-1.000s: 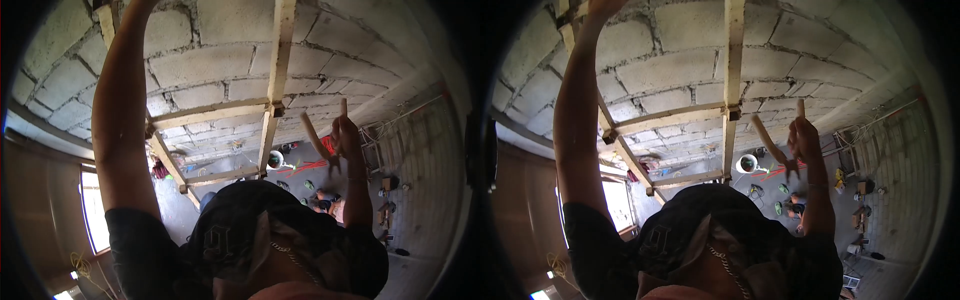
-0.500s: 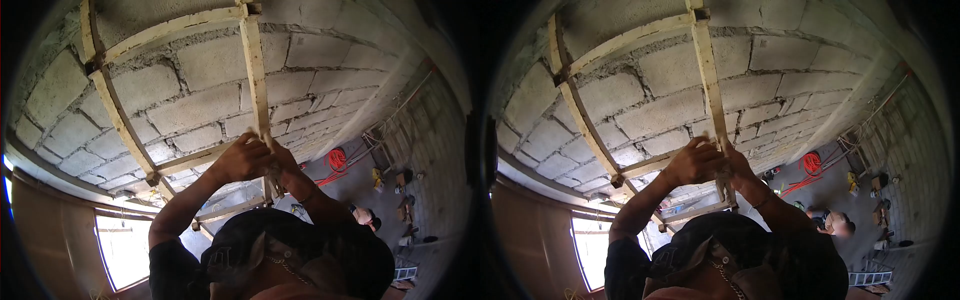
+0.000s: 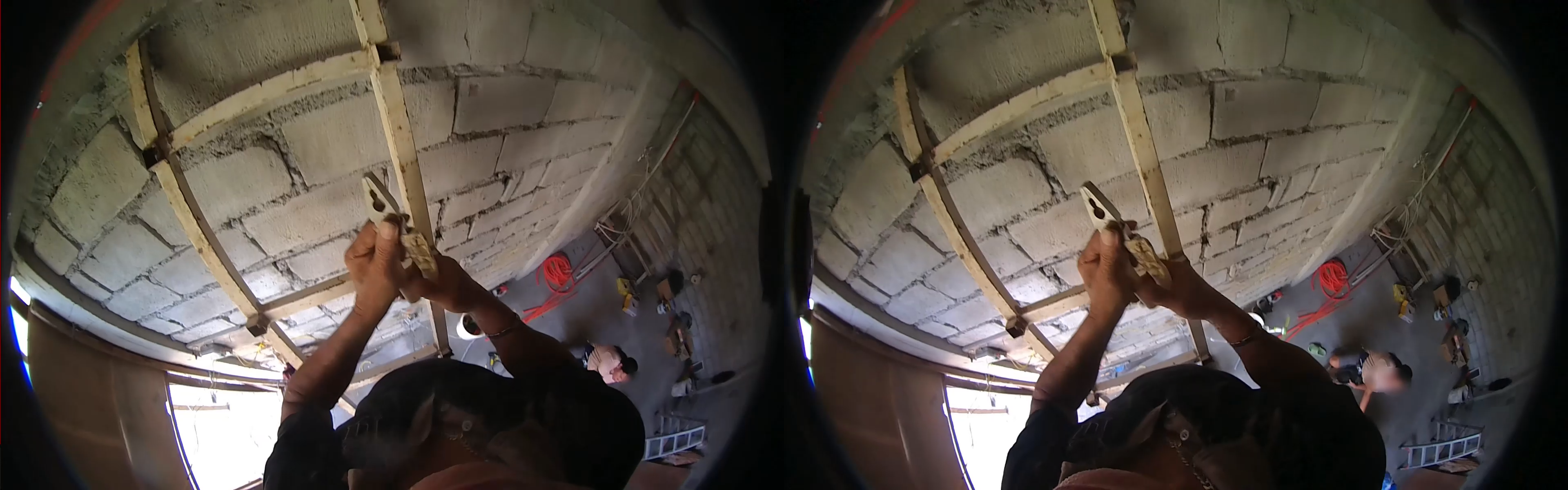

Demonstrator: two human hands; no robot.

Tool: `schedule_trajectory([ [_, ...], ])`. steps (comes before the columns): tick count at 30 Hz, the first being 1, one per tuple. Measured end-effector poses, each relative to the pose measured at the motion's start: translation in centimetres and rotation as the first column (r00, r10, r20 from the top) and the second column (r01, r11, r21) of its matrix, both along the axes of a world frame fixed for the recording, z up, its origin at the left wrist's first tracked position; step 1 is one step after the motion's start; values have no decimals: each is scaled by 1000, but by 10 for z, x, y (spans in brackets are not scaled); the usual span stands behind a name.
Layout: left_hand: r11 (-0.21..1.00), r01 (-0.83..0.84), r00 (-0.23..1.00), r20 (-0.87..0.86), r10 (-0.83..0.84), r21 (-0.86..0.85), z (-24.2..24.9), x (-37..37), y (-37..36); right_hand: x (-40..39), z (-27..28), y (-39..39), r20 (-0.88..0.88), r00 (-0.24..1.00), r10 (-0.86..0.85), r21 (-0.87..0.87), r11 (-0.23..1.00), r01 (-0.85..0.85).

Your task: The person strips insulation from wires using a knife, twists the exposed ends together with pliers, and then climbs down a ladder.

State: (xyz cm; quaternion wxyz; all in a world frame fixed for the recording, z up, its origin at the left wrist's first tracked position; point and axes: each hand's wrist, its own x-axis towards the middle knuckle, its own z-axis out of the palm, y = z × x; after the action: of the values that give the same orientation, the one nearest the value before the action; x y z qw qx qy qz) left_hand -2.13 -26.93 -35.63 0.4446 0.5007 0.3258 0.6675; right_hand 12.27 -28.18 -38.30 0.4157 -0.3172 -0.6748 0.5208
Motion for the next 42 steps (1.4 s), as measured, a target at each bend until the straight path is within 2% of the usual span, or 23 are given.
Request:
schedule_trajectory([
  [1,998,15,1000,13,-16,55,-3,4,2,-1,-10,6,-184,979,89,-136,984,-115],
  [5,983,147,984,-116,-135,106,3,-4,9,12,-9,10,-392,887,243,-166,930,-328],
  [6,966,139,977,-191,-98,216,13,-8,15,16,-5,11,-392,886,248,-158,931,-330],
  [8,891,139,938,-346,22,433,33,-25,38,22,9,17,-246,967,63,-100,991,-90],
  [9,823,89,929,-346,135,561,50,-32,51,25,15,24,-71,994,-83,-60,995,79],
  [10,688,16,814,-409,412,726,66,-45,69,26,19,34,-76,994,-82,-53,996,78],
  [11,652,-40,745,-413,525,757,88,-51,76,24,19,48,47,957,-285,186,944,272],
  [12,511,26,601,-422,679,859,105,-69,98,22,19,60,116,860,-497,431,805,407],
  [13,487,-17,479,-421,770,873,123,-76,109,16,20,73,4,827,-563,529,702,476],
  [14,439,-48,437,-376,817,897,137,-85,130,8,21,86,-117,785,-608,610,579,540],
  [15,617,-146,589,-433,682,774,141,-96,147,2,20,98,-212,794,-570,581,579,571],
  [16,559,-129,490,-437,754,819,157,-108,157,-2,18,109,-227,793,-565,589,569,574],
  [18,719,-270,470,-564,679,640,162,-115,160,-10,12,135,-390,730,-561,737,284,613],
  [20,555,-192,437,-436,787,809,158,-116,174,-9,12,145,-390,766,-511,765,284,578],
  [22,520,-235,398,-407,822,821,164,-116,180,-10,42,120,-10,807,-591,895,355,271],
  [23,561,-287,366,-453,813,776,168,-117,182,-10,26,134,-117,841,-527,930,238,279],
  [24,601,-340,342,-500,796,724,173,-115,184,-10,22,136,-118,835,-537,931,233,281],
  [25,556,-392,227,-508,831,733,180,-112,188,-11,18,136,-176,815,-552,942,147,302],
  [26,564,-389,240,-510,826,729,183,-111,195,-13,13,137,-232,795,-560,946,60,318],
  [29,580,-392,93,-596,797,714,190,-103,206,-16,9,138,-262,786,-560,937,49,347],
  [34,674,-369,105,-691,715,640,194,-102,201,-16,1,143,-334,809,-485,906,74,418],
  [36,657,-371,13,-703,711,657,198,-99,199,-14,-3,147,-317,804,-503,911,74,405],
  [42,648,-245,152,-631,761,722,196,-106,213,-12,-6,152,-320,829,-459,914,80,398],
])
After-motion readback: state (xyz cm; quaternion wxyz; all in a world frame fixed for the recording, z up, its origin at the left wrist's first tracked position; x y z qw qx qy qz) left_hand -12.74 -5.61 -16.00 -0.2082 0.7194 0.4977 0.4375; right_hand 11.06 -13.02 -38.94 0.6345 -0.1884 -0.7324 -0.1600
